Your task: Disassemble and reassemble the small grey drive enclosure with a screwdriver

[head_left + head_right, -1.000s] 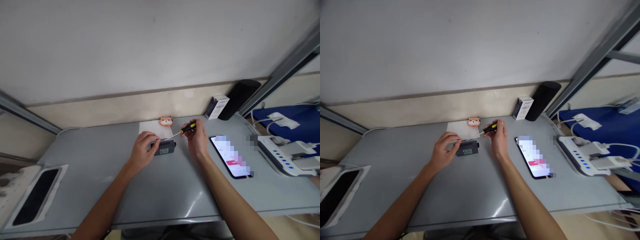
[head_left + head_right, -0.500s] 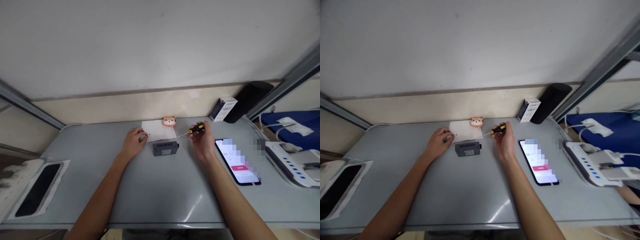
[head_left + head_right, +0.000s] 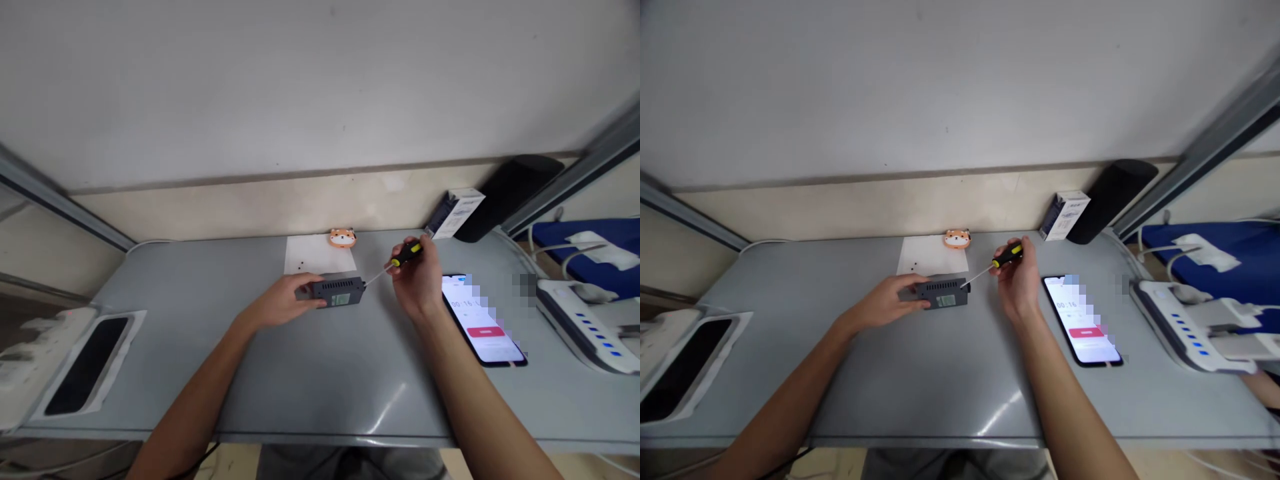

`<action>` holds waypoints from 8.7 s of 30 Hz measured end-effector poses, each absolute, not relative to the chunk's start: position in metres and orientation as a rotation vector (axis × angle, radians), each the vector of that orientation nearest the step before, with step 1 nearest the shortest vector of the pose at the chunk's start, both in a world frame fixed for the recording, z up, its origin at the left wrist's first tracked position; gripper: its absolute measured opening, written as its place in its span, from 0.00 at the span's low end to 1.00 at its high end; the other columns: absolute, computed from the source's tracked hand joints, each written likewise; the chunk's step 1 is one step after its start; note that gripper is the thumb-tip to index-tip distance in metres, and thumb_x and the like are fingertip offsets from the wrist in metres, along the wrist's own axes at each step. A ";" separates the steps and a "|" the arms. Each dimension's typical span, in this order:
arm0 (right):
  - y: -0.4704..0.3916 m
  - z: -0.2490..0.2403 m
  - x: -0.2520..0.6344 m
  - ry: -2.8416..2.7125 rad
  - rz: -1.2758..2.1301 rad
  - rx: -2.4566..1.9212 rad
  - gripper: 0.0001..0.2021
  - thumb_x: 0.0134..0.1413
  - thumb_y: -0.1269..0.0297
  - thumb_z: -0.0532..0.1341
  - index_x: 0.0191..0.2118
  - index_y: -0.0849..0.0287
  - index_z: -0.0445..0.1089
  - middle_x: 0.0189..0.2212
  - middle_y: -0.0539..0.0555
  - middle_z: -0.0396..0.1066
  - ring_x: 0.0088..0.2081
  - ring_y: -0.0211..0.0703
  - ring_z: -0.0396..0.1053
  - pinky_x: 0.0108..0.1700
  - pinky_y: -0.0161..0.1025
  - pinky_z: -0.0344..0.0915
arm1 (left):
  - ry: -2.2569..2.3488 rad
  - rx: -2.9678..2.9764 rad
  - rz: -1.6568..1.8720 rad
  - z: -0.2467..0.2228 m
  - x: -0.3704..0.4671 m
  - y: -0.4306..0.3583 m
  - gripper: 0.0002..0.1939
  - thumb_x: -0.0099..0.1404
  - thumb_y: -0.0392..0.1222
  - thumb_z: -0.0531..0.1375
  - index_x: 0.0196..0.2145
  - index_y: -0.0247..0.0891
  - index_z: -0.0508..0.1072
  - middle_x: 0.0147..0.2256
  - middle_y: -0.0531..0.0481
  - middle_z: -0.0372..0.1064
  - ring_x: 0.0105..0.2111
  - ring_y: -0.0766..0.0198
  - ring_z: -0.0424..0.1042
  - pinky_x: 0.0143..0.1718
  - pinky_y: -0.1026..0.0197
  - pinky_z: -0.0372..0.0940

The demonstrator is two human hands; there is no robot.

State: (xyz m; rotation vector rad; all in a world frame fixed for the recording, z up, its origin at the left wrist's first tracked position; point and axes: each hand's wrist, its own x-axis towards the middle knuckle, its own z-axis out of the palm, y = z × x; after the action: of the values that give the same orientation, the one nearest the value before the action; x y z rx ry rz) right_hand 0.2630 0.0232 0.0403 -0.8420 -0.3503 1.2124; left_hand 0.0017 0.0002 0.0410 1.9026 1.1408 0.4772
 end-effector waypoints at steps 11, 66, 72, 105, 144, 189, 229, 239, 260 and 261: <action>-0.021 0.049 0.237 -1.026 0.401 -0.999 0.19 0.67 0.45 0.58 0.28 0.52 0.64 0.14 0.44 0.64 0.15 0.36 0.59 0.21 0.36 0.56 | 1.162 2.228 0.642 0.010 0.013 0.005 0.11 0.76 0.45 0.59 0.50 0.41 0.77 0.48 0.44 0.75 0.52 0.54 0.72 0.58 0.48 0.70; -0.042 0.012 0.201 -1.348 0.413 -0.895 0.13 0.65 0.52 0.59 0.31 0.50 0.68 0.20 0.48 0.73 0.21 0.40 0.68 0.25 0.39 0.64 | 1.052 2.271 0.373 0.028 0.012 -0.006 0.32 0.63 0.43 0.71 0.63 0.54 0.69 0.63 0.47 0.63 0.67 0.49 0.62 0.69 0.43 0.60; -0.042 0.014 0.201 -1.336 0.282 -0.836 0.11 0.71 0.56 0.55 0.35 0.51 0.66 0.21 0.47 0.73 0.21 0.38 0.69 0.25 0.38 0.64 | 1.098 2.223 0.336 0.030 0.009 -0.006 0.35 0.60 0.44 0.74 0.63 0.56 0.70 0.67 0.46 0.58 0.68 0.48 0.62 0.69 0.43 0.62; -0.034 0.015 0.203 -1.394 0.132 -0.757 0.12 0.74 0.60 0.52 0.36 0.54 0.64 0.21 0.45 0.70 0.20 0.35 0.67 0.23 0.33 0.62 | 0.982 2.185 0.407 0.039 0.006 0.000 0.24 0.62 0.39 0.70 0.56 0.50 0.75 0.61 0.46 0.65 0.64 0.50 0.65 0.68 0.44 0.62; -0.034 0.013 0.201 -1.391 0.130 -0.722 0.11 0.74 0.61 0.52 0.36 0.53 0.63 0.22 0.46 0.70 0.21 0.35 0.68 0.23 0.32 0.62 | 0.984 2.150 0.406 0.039 0.007 0.002 0.24 0.61 0.41 0.70 0.55 0.48 0.75 0.60 0.47 0.67 0.62 0.51 0.68 0.66 0.46 0.64; -0.037 0.010 0.200 -1.390 0.122 -0.730 0.12 0.74 0.60 0.52 0.36 0.53 0.64 0.22 0.45 0.70 0.21 0.35 0.67 0.25 0.33 0.62 | 0.965 2.146 0.439 0.041 0.008 0.001 0.23 0.61 0.39 0.69 0.54 0.46 0.75 0.59 0.47 0.68 0.62 0.52 0.69 0.66 0.48 0.64; -0.036 0.012 0.199 -1.307 0.061 -0.740 0.13 0.75 0.61 0.50 0.36 0.53 0.63 0.21 0.44 0.68 0.19 0.33 0.66 0.22 0.33 0.59 | 0.962 2.156 0.453 0.038 0.006 0.001 0.24 0.61 0.40 0.70 0.55 0.48 0.76 0.62 0.47 0.66 0.63 0.52 0.67 0.69 0.45 0.61; -0.035 0.013 0.201 -1.348 0.064 -0.804 0.13 0.74 0.60 0.51 0.34 0.53 0.62 0.20 0.44 0.69 0.19 0.35 0.66 0.24 0.34 0.61 | 0.972 2.152 0.445 0.036 0.005 0.001 0.25 0.61 0.38 0.70 0.56 0.49 0.75 0.60 0.47 0.67 0.63 0.52 0.68 0.68 0.46 0.62; -0.036 0.010 0.202 -1.433 0.189 -0.905 0.14 0.72 0.59 0.55 0.32 0.54 0.66 0.21 0.45 0.70 0.20 0.34 0.64 0.24 0.33 0.60 | 0.991 2.127 0.404 0.038 0.002 0.003 0.30 0.60 0.43 0.72 0.59 0.51 0.73 0.64 0.47 0.62 0.67 0.50 0.62 0.70 0.44 0.60; -0.036 0.010 0.202 -1.427 0.184 -0.908 0.15 0.72 0.58 0.54 0.32 0.54 0.66 0.21 0.45 0.70 0.20 0.34 0.65 0.24 0.33 0.60 | 0.993 2.129 0.401 0.040 0.001 0.002 0.30 0.60 0.43 0.72 0.59 0.51 0.73 0.65 0.47 0.62 0.67 0.50 0.62 0.70 0.44 0.59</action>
State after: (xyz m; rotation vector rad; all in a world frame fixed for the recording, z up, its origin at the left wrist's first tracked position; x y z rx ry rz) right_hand 0.2019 -0.0361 0.0100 -0.9079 -1.4273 0.1840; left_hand 0.0014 0.0020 0.0400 2.1292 0.9928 0.4014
